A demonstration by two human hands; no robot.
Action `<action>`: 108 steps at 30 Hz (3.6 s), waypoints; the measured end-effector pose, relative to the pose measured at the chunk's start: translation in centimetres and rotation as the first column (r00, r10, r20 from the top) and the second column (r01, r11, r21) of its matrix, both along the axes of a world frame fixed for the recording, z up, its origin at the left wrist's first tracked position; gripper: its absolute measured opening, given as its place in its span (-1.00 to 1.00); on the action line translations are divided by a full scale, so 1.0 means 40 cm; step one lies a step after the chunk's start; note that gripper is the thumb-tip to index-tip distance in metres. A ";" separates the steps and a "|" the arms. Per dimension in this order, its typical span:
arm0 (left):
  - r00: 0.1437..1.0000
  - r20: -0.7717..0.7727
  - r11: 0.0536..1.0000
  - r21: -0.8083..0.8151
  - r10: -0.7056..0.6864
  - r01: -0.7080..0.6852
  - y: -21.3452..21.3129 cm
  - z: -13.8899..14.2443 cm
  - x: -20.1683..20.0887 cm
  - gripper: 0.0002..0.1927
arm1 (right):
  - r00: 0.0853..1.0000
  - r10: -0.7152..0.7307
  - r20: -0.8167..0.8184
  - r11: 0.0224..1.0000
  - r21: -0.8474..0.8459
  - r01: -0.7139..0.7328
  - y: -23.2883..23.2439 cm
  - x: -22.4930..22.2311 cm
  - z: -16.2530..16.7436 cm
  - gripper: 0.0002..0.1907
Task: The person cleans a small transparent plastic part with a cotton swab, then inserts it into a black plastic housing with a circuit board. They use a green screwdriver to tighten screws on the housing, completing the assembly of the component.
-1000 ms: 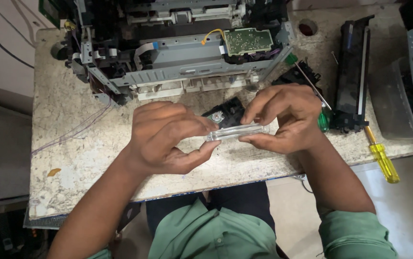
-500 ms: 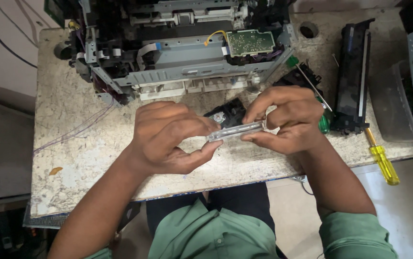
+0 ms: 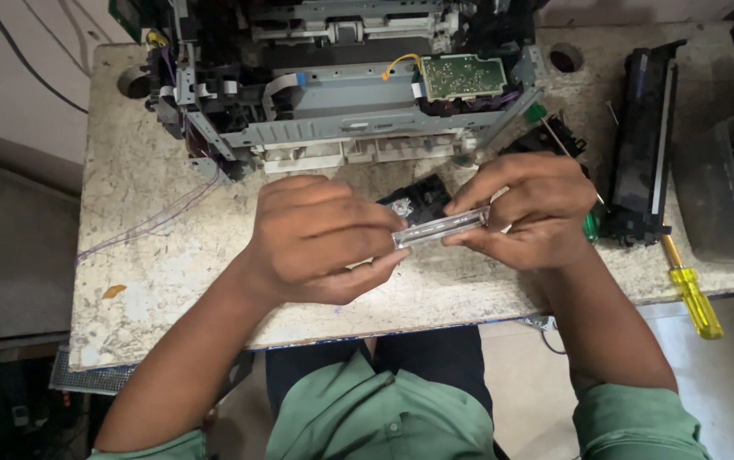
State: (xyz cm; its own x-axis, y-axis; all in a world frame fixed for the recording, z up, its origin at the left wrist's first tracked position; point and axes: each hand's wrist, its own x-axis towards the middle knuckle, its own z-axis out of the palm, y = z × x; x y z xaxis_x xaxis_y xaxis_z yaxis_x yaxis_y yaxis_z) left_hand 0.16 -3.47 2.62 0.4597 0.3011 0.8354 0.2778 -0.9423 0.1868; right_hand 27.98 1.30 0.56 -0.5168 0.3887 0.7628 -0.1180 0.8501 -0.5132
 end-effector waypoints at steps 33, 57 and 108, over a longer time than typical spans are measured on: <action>0.885 -0.426 0.961 -0.108 0.187 -0.254 0.026 -0.020 0.007 -0.54 | 0.861 -0.155 0.485 0.979 -0.039 0.198 0.008 -0.027 0.048 -0.80; 0.785 -0.617 0.837 -0.395 0.063 -0.378 0.043 -0.071 0.026 -0.19 | 0.677 -0.162 0.718 0.967 -0.019 0.253 0.017 -0.038 0.022 -0.78; 0.749 -0.660 0.788 -0.430 0.059 -0.441 0.056 -0.056 -0.025 -0.17 | 0.710 -0.074 0.701 0.972 -0.108 0.208 0.074 0.014 0.010 -0.81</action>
State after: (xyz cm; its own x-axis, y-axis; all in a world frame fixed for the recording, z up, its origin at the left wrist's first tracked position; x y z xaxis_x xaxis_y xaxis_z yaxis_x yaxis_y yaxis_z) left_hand -0.84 -1.23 0.39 0.6250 0.7763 0.0816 0.7158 -0.6117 0.3368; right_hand 28.56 4.26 0.94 -0.7993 0.5859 0.1340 0.4387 0.7211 -0.5363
